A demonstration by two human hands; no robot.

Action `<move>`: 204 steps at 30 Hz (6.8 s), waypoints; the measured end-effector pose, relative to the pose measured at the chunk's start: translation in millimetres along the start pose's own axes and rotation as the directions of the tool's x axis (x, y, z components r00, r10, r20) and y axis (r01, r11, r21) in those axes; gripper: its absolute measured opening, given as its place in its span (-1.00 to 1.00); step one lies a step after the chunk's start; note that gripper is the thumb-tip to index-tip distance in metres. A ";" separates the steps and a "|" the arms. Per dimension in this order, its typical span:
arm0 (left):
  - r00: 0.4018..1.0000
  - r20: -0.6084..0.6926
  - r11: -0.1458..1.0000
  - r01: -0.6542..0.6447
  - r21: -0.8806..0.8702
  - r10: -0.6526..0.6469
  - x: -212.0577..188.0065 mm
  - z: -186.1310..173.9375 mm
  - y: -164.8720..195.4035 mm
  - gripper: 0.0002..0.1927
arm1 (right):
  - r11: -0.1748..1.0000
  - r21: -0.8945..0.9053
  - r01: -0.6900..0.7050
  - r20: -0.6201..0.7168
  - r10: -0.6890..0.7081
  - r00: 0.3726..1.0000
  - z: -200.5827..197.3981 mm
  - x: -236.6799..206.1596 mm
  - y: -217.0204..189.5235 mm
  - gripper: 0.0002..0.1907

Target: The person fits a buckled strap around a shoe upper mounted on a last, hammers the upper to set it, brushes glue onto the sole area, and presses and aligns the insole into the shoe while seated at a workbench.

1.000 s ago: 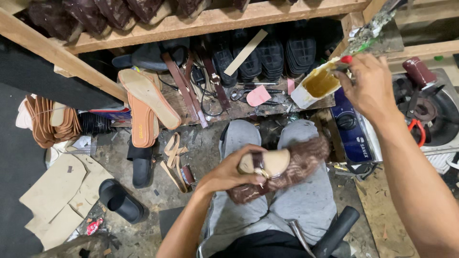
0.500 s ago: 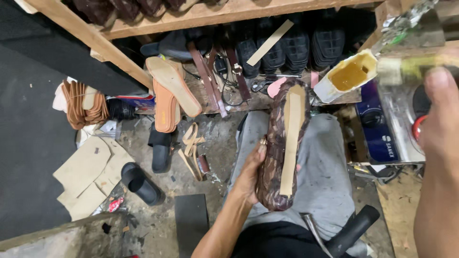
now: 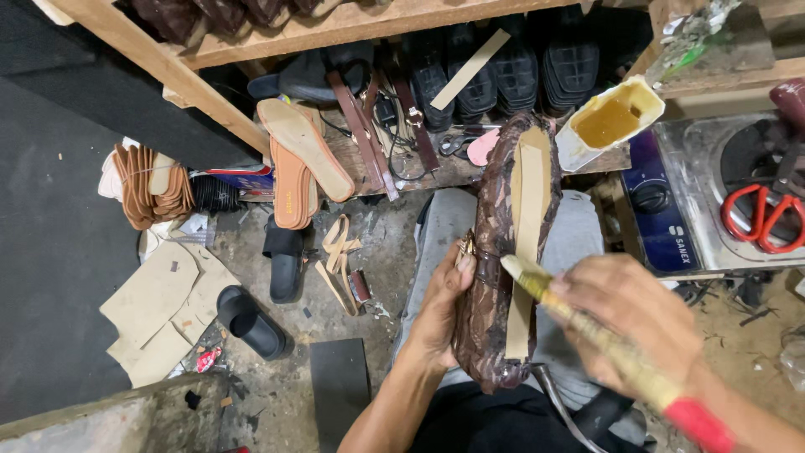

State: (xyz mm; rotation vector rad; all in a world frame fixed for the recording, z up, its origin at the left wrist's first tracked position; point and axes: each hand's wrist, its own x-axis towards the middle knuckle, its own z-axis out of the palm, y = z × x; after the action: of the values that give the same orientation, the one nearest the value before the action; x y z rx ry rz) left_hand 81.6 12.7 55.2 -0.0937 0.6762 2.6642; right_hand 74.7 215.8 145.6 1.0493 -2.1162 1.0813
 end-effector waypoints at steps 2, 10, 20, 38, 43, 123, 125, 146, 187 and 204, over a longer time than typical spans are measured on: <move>1.000 0.009 1.000 -0.022 -0.003 0.022 -2.0 -3.2 -0.9 -0.24 | 0.998 0.053 0.028 0.057 -0.031 0.998 -2.6 1.3 1.0 -0.69; 0.999 -0.038 0.999 0.009 0.035 -0.007 -5.9 -4.4 1.6 -0.16 | 0.981 0.192 -0.001 0.090 -0.017 0.996 -1.3 -10.6 5.6 -0.69; 1.000 -0.016 0.995 0.014 0.094 -0.013 -11.3 -4.0 4.6 -0.07 | 0.951 0.185 -0.247 0.210 0.207 0.955 -10.8 -8.2 9.8 -0.75; 0.991 0.093 0.995 0.089 0.038 -0.092 -12.6 -17.6 4.9 -0.13 | 0.952 0.299 -0.058 0.261 -0.023 0.965 -3.5 -1.7 18.5 -0.82; 0.974 0.193 0.993 0.120 0.013 -0.120 -14.9 -23.6 0.4 -0.04 | 0.979 -0.163 -0.118 -0.001 0.120 0.993 -6.7 14.9 32.2 -0.78; 0.975 0.019 0.961 -0.213 -0.178 0.219 26.9 -98.8 1.1 -0.37 | 0.711 0.596 -0.373 -0.254 0.607 0.753 -43.3 28.6 149.1 -0.78; 0.931 -0.006 0.931 -0.365 -0.025 0.364 26.3 -111.4 7.2 -0.33 | 0.789 0.421 -0.449 -0.233 0.572 0.787 -41.8 22.0 176.2 -0.77; 0.655 0.291 0.044 -0.444 0.895 0.697 -19.5 -72.9 6.6 -0.13 | 0.622 -0.764 -0.173 0.221 0.504 0.835 -12.0 -25.8 300.9 -0.70; 0.376 0.597 -0.214 -0.692 0.690 0.709 4.2 4.0 -20.7 -0.32 | 0.989 -0.098 0.108 0.037 -0.105 0.994 -17.9 7.7 13.0 -0.67; 0.443 0.620 -0.188 -0.696 0.693 0.647 -1.1 -7.1 -15.8 -0.41 | 0.681 0.254 -0.687 0.142 0.677 0.723 -25.9 0.9 18.9 -0.73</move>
State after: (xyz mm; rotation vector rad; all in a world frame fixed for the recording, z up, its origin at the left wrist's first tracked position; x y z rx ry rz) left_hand 88.5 21.8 42.1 0.9741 2.8953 2.3664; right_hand 61.5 244.2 152.2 0.3435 -2.5039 1.7769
